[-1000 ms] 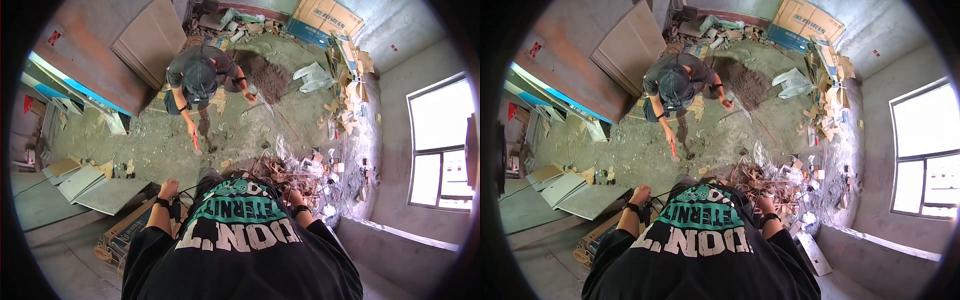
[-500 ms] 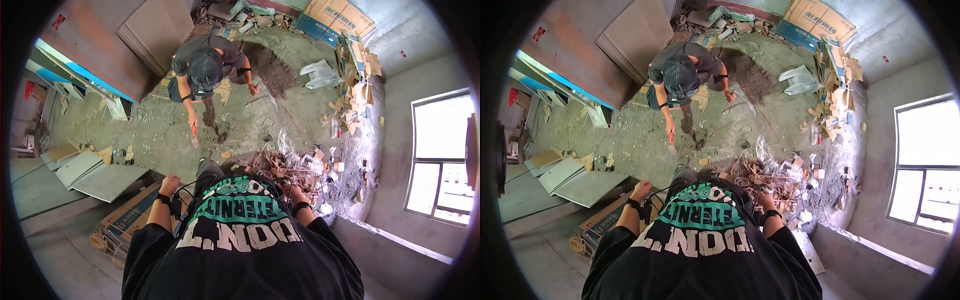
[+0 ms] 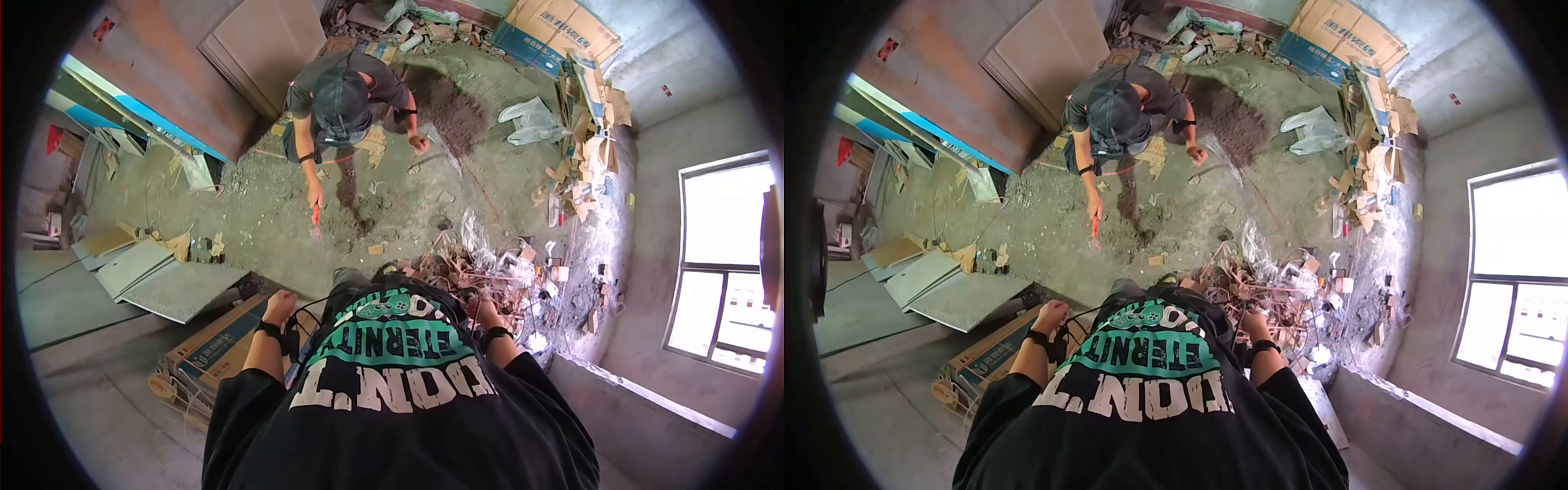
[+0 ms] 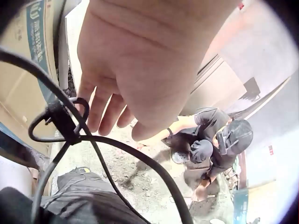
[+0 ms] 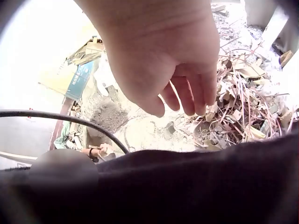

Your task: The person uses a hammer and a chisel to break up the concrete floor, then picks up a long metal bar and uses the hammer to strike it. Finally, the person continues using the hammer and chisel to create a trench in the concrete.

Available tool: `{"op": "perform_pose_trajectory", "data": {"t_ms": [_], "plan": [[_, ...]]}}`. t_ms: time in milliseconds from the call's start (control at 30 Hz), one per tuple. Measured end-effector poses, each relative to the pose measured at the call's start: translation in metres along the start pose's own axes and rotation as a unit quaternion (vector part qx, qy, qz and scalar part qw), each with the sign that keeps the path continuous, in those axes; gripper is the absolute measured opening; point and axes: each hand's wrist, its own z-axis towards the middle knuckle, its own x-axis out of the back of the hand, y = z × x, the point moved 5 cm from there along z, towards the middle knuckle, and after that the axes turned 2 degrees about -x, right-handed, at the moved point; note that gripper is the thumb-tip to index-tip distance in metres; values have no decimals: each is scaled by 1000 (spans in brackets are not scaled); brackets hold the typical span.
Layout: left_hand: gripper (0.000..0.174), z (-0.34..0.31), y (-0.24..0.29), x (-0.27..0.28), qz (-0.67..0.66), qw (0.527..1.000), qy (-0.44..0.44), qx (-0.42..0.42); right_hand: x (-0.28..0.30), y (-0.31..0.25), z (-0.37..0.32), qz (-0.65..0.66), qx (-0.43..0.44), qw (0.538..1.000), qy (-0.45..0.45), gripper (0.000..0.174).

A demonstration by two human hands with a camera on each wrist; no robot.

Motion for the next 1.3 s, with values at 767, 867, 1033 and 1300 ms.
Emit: {"op": "perform_pose_trajectory", "data": {"t_ms": [767,867,1033,1300], "plan": [[41,18,23,-9,24,999,-15,-29,6,24,-37,61,-16,998,6,28],[42,31,27,-7,24,998,-19,-52,4,22,-41,106,-40,994,-8,17],[33,19,66,11,59,997,-21,-39,2,12,-44,111,-30,993,10,19],[48,6,69,16,90,995,-29,-34,-8,0,-31,90,-47,995,4,14]]}}
